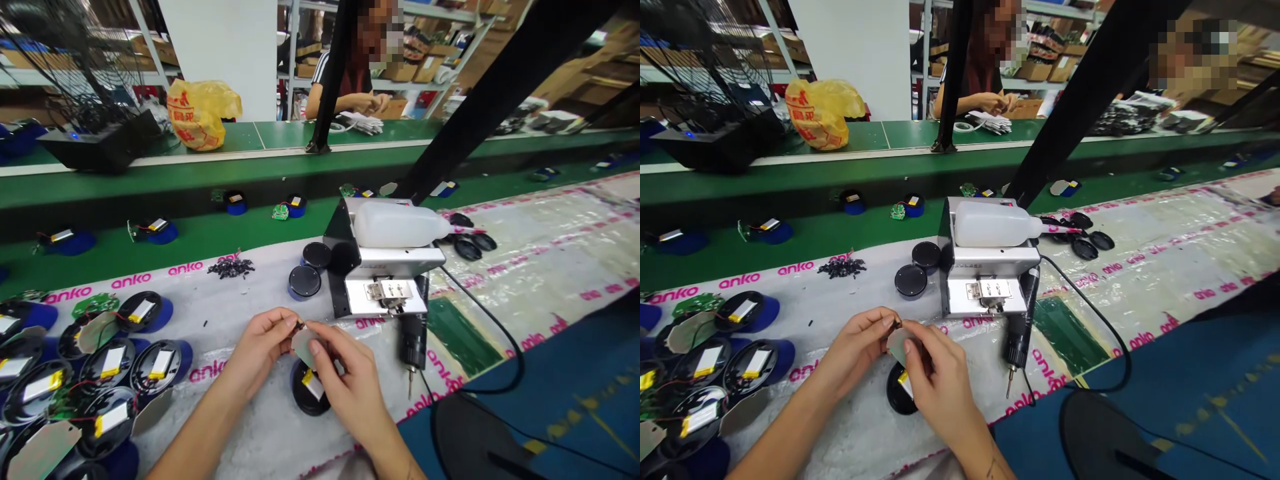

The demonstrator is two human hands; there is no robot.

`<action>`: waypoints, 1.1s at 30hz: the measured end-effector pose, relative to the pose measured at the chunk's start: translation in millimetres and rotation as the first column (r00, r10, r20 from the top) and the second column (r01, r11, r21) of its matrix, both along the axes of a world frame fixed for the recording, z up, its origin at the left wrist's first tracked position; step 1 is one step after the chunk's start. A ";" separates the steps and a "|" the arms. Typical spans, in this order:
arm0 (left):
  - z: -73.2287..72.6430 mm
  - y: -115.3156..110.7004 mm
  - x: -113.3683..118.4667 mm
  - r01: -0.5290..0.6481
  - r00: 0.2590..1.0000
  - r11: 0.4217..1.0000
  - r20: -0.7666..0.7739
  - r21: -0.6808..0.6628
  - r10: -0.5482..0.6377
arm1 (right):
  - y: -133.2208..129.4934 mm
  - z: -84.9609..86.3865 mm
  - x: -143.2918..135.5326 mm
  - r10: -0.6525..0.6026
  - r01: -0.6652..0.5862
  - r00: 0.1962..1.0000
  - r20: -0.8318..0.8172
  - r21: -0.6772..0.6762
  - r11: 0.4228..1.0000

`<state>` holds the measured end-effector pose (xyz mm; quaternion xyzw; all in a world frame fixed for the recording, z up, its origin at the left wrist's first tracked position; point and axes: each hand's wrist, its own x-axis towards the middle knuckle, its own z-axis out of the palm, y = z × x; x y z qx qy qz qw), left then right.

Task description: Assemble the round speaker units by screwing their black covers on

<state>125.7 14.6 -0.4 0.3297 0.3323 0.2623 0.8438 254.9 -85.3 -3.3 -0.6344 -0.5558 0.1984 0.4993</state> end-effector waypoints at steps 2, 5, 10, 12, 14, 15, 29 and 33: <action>0.4 0.3 0.1 0.006 1.000 1.000 -0.004 0.002 -0.006 | -0.8 -0.2 0.3 0.004 -0.004 1.000 -0.010 -0.004 1.000; 0.2 -0.1 0.3 0.015 1.000 1.000 -0.013 0.008 -0.015 | -1.6 0.3 1.4 0.011 -0.011 1.000 -0.013 -0.009 1.000; -2.0 -2.7 1.0 0.024 0.999 0.999 -0.031 0.044 -0.023 | -2.7 2.7 1.8 0.016 -0.016 1.000 0.014 -0.006 1.000; -3.2 -3.2 1.5 0.026 0.999 0.997 -0.045 0.069 -0.023 | -3.3 3.2 1.5 0.016 -0.016 1.000 0.022 -0.005 1.000; -4.0 -2.9 1.4 0.035 0.997 0.994 -0.065 0.099 -0.029 | -4.2 3.0 0.8 0.014 -0.014 0.999 0.031 -0.011 1.000; -4.3 -2.3 1.1 0.042 0.997 0.992 -0.076 0.117 -0.033 | -4.6 2.6 0.3 0.008 -0.007 0.999 0.034 -0.016 1.000; -7.0 4.1 -5.8 0.126 0.979 0.940 -0.191 0.316 -0.068 | -10.7 8.0 5.4 0.073 -0.038 0.958 0.279 -0.128 0.991; -1.7 1.6 -5.7 0.159 0.982 0.935 -0.145 0.316 -0.118 | -18.6 9.3 10.1 0.063 -0.026 0.907 0.417 -0.094 0.995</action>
